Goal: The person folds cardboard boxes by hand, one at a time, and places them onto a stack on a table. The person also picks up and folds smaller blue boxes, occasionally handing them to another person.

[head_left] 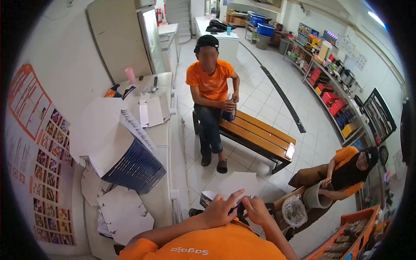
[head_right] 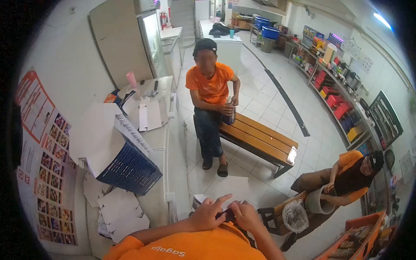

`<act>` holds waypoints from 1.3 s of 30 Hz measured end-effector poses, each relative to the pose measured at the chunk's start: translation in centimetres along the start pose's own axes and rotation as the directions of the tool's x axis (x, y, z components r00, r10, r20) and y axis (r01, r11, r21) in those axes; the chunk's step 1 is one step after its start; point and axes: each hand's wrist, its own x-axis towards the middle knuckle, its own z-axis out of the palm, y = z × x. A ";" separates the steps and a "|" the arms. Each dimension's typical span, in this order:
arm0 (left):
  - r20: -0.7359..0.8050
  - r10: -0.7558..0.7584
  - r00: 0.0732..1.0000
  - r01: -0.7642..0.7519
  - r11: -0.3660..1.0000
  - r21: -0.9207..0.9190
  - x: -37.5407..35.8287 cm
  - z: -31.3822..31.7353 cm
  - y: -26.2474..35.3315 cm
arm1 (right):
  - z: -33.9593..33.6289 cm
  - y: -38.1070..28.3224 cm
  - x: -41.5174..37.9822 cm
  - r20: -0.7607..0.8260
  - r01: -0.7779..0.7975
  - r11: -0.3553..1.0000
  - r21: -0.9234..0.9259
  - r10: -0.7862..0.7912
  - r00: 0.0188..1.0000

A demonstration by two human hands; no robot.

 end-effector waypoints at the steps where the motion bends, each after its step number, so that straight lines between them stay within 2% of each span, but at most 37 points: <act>1: -0.096 0.026 0.995 -0.020 0.998 0.065 -0.7 -0.4 0.3 | 0.6 0.9 0.9 -0.066 -0.043 0.999 -0.011 0.042 0.997; 2: -0.154 0.067 0.986 -0.057 0.996 0.071 -0.5 -0.8 0.5 | 0.7 1.3 1.5 -0.134 -0.087 0.996 -0.021 0.084 0.987; 3: -0.211 0.108 0.971 -0.093 0.992 0.082 -0.1 -0.9 0.4 | -2.5 0.7 1.0 -0.145 -0.096 0.990 -0.100 0.081 0.986; 4: -0.522 0.269 0.810 -0.120 0.946 0.301 -0.8 -2.6 -0.4 | -3.3 -0.5 1.2 -0.168 0.002 1.000 0.026 0.003 0.986; 5: -0.713 0.445 0.542 -0.043 0.862 0.506 -2.2 -4.0 -1.6 | -3.3 -1.2 1.3 -0.193 0.098 0.982 0.162 -0.066 0.979; 6: -0.709 0.299 0.639 -0.128 0.950 0.286 -3.8 -5.4 -3.5 | -3.0 -0.9 1.7 -0.210 0.234 0.923 0.307 -0.174 0.962; 7: -0.664 0.167 0.729 -0.193 0.981 0.035 -4.5 -6.1 -5.2 | -4.3 -2.6 1.1 -0.139 0.189 0.958 0.214 -0.161 0.977; 8: -0.578 0.071 0.813 -0.359 0.842 -0.402 -5.0 -5.5 -6.6 | -4.3 -3.5 1.0 -0.113 0.209 0.933 0.292 -0.183 0.977; 9: -0.591 0.064 0.804 -0.359 0.844 -0.398 -5.8 -5.2 -6.9 | -4.1 -4.0 1.2 -0.090 0.228 0.901 0.369 -0.209 0.974; 11: -0.449 0.266 0.853 -0.467 0.774 -0.428 -7.0 -4.4 -6.6 | -3.4 -2.1 3.0 -0.044 0.245 0.902 0.355 -0.246 0.968; 12: -0.519 0.282 0.807 -0.486 0.817 -0.311 -8.1 -4.5 -4.2 | -3.1 -1.7 3.9 -0.005 0.257 0.905 0.338 -0.272 0.962; 13: -0.557 0.267 0.787 -0.490 0.818 -0.301 -8.8 -4.6 -2.8 | -2.6 -3.4 4.1 -0.006 0.194 0.895 0.401 -0.210 0.978; 14: -0.583 0.422 0.695 -0.526 0.850 -0.012 -9.3 -4.6 -1.6 | -1.6 -5.3 4.5 -0.145 0.205 0.918 0.340 -0.164 0.976; 15: -0.560 0.563 0.608 -0.504 0.819 0.275 -9.9 -4.6 -0.6 | -0.6 -6.9 5.0 -0.281 0.208 0.939 0.275 -0.129 0.951; 16: -0.514 0.618 0.595 -0.445 0.786 0.430 -10.7 -4.4 0.3 | -0.1 -7.0 6.5 -0.324 0.199 0.952 0.233 -0.117 0.939; 18: -0.431 0.721 0.543 -0.415 0.676 0.609 -11.9 -4.9 2.9 | 0.5 -8.3 9.2 -0.324 0.397 0.917 0.043 -0.363 0.874; 19: -0.489 0.684 0.541 -0.427 0.724 0.541 -12.9 -5.1 4.3 | 0.1 -9.7 10.9 -0.269 0.569 0.805 -0.167 -0.592 0.759; 20: -0.544 0.644 0.537 -0.442 0.765 0.469 -13.9 -5.3 5.7 | -0.1 -12.2 12.4 -0.201 0.671 0.695 -0.257 -0.718 0.667; 21: -0.592 0.675 0.440 -0.408 0.738 0.538 -14.8 -6.5 6.1 | -0.3 -15.2 14.3 -0.135 0.743 0.618 -0.256 -0.784 0.605; 22: -0.632 0.697 0.338 -0.357 0.717 0.599 -15.8 -7.6 6.6 | -0.3 -18.7 15.8 -0.102 0.784 0.595 -0.174 -0.803 0.587; 24: -0.628 0.776 0.054 0.014 0.628 0.778 -19.0 -11.5 5.2 | 0.9 -26.0 19.5 -0.052 0.807 0.590 0.011 -0.806 0.590; 26: -0.843 0.516 -0.153 0.099 0.856 0.507 -21.9 -16.1 3.3 | 3.5 -32.8 23.0 -0.009 0.841 0.541 0.011 -0.841 0.541; 27: -0.936 0.250 -0.249 -0.010 0.965 0.261 -22.7 -18.4 1.5 | 5.0 -35.9 23.3 0.009 0.871 0.488 -0.051 -0.872 0.489; 28: -0.960 0.212 -0.182 0.085 0.976 0.199 -24.1 -20.6 0.0 | 6.6 -38.9 23.6 0.027 0.896 0.431 -0.111 -0.900 0.436; 29: -0.979 0.164 -0.123 0.183 0.973 0.140 -25.4 -22.3 -1.3 | 7.9 -41.7 23.0 0.107 0.840 0.516 -0.168 -0.837 0.536; 30: -0.976 0.175 -0.127 0.196 0.969 0.148 -26.0 -23.3 -2.4 | 9.0 -42.7 23.5 0.184 0.773 0.593 -0.227 -0.753 0.632; 31: -0.980 0.198 -0.006 0.170 0.966 0.194 -26.4 -24.0 -3.1 | 10.2 -43.2 23.8 0.255 0.696 0.653 -0.299 -0.648 0.718; 32: -0.970 0.218 0.111 0.133 0.964 0.232 -26.7 -24.5 -4.1 | 11.1 -43.5 24.0 0.279 0.697 0.589 -0.409 -0.646 0.710; 33: -0.971 0.220 0.097 0.127 0.964 0.232 -27.0 -24.9 -4.0 | 12.3 -43.4 26.1 0.290 0.693 0.511 -0.509 -0.656 0.696; 35: -0.942 0.277 0.190 0.236 0.918 0.318 -27.8 -25.4 -3.7 | 13.3 -42.5 28.5 0.362 0.728 0.362 -0.583 -0.686 0.631; 36: -0.948 0.268 0.170 0.232 0.924 0.303 -28.0 -25.5 -3.6 | 13.1 -42.3 28.2 0.381 0.735 0.344 -0.584 -0.683 0.623; 38: -0.960 0.207 0.186 0.380 0.886 0.265 -28.0 -25.7 -3.0 | 12.9 -42.1 27.3 0.398 0.752 0.318 -0.578 -0.694 0.600; 39: -0.965 0.201 0.171 0.381 0.890 0.253 -27.9 -25.6 -2.9 | 13.0 -41.8 27.7 0.412 0.760 0.304 -0.575 -0.694 0.590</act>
